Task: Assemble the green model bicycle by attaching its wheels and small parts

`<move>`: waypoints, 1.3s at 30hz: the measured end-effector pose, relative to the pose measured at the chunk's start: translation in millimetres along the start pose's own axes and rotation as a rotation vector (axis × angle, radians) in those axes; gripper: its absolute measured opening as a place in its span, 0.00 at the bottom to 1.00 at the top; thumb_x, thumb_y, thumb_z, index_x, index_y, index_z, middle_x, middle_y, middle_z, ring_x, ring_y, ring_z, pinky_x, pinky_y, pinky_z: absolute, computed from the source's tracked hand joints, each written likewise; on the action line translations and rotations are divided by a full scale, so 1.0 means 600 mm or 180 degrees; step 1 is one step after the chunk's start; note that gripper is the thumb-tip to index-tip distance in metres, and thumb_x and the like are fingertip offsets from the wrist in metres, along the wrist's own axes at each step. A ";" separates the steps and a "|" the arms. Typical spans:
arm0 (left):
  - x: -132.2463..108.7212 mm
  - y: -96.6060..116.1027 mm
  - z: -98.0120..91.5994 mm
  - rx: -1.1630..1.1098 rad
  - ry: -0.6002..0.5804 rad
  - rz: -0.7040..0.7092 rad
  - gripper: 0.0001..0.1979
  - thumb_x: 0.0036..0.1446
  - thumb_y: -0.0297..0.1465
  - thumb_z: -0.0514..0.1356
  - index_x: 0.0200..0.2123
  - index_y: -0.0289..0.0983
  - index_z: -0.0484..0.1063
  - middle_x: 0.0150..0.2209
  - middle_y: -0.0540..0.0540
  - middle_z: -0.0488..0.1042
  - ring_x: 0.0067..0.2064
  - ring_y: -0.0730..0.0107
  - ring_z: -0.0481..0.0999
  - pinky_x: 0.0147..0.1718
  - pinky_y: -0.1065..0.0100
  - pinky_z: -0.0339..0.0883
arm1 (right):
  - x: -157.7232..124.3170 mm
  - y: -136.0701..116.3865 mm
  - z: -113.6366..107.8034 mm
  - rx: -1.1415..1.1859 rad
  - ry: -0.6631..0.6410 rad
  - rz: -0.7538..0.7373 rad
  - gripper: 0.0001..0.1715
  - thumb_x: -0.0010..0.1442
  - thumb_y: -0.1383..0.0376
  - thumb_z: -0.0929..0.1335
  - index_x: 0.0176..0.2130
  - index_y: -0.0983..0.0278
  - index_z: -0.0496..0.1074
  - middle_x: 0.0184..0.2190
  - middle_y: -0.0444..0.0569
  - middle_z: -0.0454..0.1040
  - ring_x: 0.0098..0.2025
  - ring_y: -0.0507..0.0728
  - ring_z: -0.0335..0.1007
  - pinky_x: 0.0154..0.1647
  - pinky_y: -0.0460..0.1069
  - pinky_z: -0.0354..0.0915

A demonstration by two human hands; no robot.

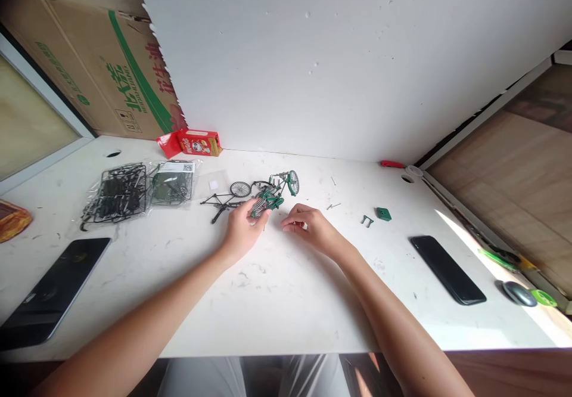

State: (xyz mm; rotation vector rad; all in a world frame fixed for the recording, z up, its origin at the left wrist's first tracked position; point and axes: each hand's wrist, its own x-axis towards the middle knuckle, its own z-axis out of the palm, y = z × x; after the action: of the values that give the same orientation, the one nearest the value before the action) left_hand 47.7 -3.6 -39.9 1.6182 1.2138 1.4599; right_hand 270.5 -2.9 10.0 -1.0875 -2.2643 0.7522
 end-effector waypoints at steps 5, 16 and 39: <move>0.002 0.005 -0.003 -0.0094 0.0070 -0.0031 0.13 0.64 0.37 0.65 0.48 0.36 0.78 0.45 0.39 0.83 0.43 0.61 0.81 0.37 0.66 0.79 | 0.003 0.003 0.016 0.0898 0.0577 0.0189 0.19 0.65 0.55 0.75 0.54 0.58 0.78 0.37 0.49 0.77 0.38 0.57 0.76 0.45 0.58 0.75; 0.002 -0.003 0.001 -0.0174 -0.0020 -0.0269 0.14 0.64 0.37 0.66 0.49 0.36 0.79 0.44 0.39 0.84 0.42 0.59 0.82 0.37 0.65 0.78 | 0.003 -0.015 0.037 0.2683 0.0988 0.0743 0.40 0.47 0.62 0.85 0.57 0.58 0.74 0.33 0.44 0.82 0.35 0.57 0.80 0.43 0.56 0.77; 0.002 -0.005 -0.004 -0.0071 -0.0108 -0.0336 0.16 0.62 0.41 0.67 0.47 0.37 0.79 0.43 0.40 0.84 0.42 0.58 0.83 0.39 0.65 0.78 | 0.003 -0.020 0.049 0.2076 0.1395 0.0603 0.23 0.63 0.47 0.75 0.50 0.59 0.82 0.36 0.47 0.80 0.36 0.56 0.80 0.42 0.56 0.78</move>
State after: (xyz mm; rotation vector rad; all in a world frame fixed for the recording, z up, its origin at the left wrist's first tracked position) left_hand 44.8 -1.7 -42.1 1.5344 1.2404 1.3705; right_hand 243.9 -15.2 -2.6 -1.0162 -1.4114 1.0999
